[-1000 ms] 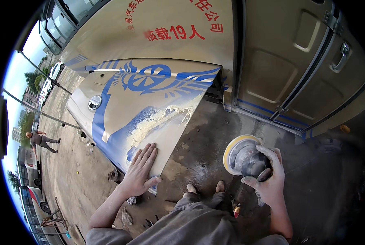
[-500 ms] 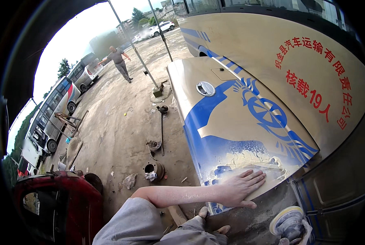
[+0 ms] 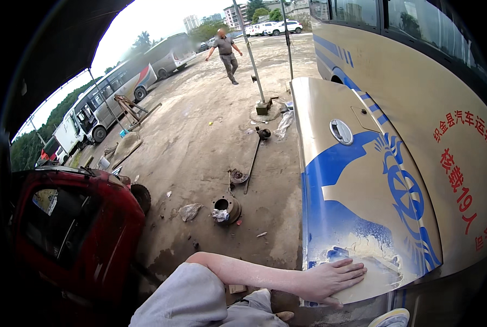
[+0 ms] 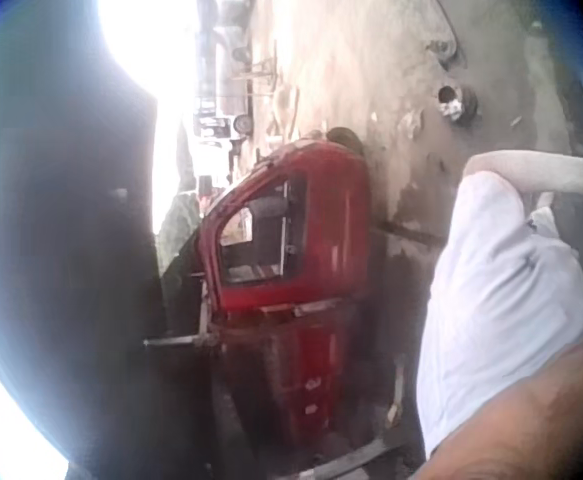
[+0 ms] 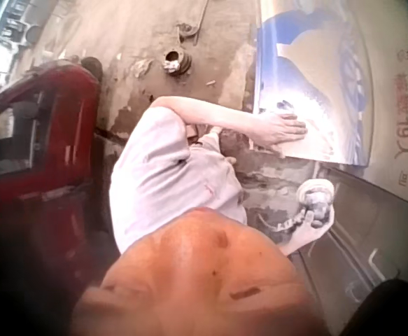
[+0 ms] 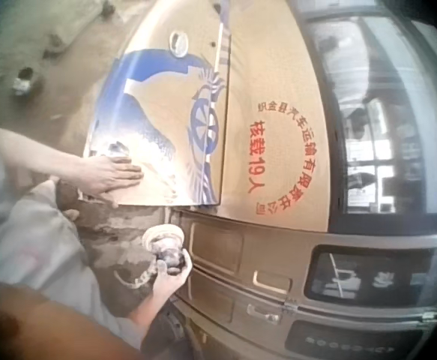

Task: The person uses an orbital sander to smooth a beige and blue vehicle panel. The person holds the panel steady with one hand while operating the sander with the other, moving it across the surface to remove material.

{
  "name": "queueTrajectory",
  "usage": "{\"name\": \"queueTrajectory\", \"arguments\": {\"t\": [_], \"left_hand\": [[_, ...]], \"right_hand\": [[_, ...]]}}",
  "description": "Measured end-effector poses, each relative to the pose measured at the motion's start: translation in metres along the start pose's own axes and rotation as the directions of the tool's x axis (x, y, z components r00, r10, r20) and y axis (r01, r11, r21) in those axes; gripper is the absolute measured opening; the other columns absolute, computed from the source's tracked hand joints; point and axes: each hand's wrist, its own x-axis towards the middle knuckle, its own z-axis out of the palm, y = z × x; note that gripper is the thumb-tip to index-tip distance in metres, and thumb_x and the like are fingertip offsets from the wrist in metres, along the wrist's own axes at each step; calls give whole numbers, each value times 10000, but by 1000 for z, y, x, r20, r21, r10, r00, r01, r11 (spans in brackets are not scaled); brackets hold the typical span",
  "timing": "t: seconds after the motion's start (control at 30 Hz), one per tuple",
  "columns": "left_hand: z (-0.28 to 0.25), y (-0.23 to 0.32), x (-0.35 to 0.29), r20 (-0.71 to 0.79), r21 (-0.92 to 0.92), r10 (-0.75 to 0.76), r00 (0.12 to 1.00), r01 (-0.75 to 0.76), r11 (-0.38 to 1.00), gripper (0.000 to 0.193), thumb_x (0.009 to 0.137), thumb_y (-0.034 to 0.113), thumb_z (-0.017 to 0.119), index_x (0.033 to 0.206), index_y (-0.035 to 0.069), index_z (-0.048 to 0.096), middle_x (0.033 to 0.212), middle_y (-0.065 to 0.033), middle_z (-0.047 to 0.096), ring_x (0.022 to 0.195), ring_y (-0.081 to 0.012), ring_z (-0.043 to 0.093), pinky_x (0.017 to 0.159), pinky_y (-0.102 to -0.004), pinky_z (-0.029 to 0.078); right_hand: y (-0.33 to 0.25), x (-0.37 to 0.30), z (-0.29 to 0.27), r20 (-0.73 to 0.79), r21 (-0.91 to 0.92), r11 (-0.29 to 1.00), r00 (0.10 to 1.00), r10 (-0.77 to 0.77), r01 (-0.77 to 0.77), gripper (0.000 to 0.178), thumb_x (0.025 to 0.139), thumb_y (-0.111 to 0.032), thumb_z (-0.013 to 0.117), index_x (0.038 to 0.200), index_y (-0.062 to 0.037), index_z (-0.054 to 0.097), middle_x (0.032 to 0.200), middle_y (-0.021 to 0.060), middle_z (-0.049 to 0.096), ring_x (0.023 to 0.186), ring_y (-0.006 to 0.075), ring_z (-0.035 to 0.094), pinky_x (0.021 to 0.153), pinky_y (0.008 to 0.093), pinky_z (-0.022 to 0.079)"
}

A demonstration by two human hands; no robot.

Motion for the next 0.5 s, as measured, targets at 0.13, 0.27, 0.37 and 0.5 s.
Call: {"name": "queueTrajectory", "arguments": {"t": [0.13,0.27,0.37,0.5], "left_hand": [[1,6,-3,-21,-36,-30,999,29,999,975,955,547,557,1552,-138,202,1645,-299,215,1575,-368,140,1290,-513,74],[-4,10,3,3,-35,-45,999,45,998,979,954,546,558,1545,-150,204,1642,-310,214,1573,-376,144,1289,-512,79],[-4,11,12,24,-25,-59,998,60,998,969,964,544,546,1550,-144,198,1643,-311,209,1572,-378,145,1288,-510,89],[-5,14,1,35,23,-64,997,64,998,958,987,550,520,1577,-114,159,1656,-296,183,1574,-368,138,1289,-501,95]], "right_hand": [[-14,4,3,5,-94,986,991,-135,135,634,824,42,773,1411,-53,554,1315,129,566,1122,249,566,935,356,516],[-7,11,4,-1,43,996,997,-82,82,626,828,80,736,1410,-66,559,1285,125,577,1097,245,580,856,342,544],[-1,19,4,-25,19,993,993,-119,119,627,832,106,707,1412,-79,557,1257,117,580,1030,230,594,762,316,559],[1,24,4,-6,13,990,990,-144,144,627,833,47,761,1412,-69,551,1265,102,571,904,187,595,705,286,553]]}}
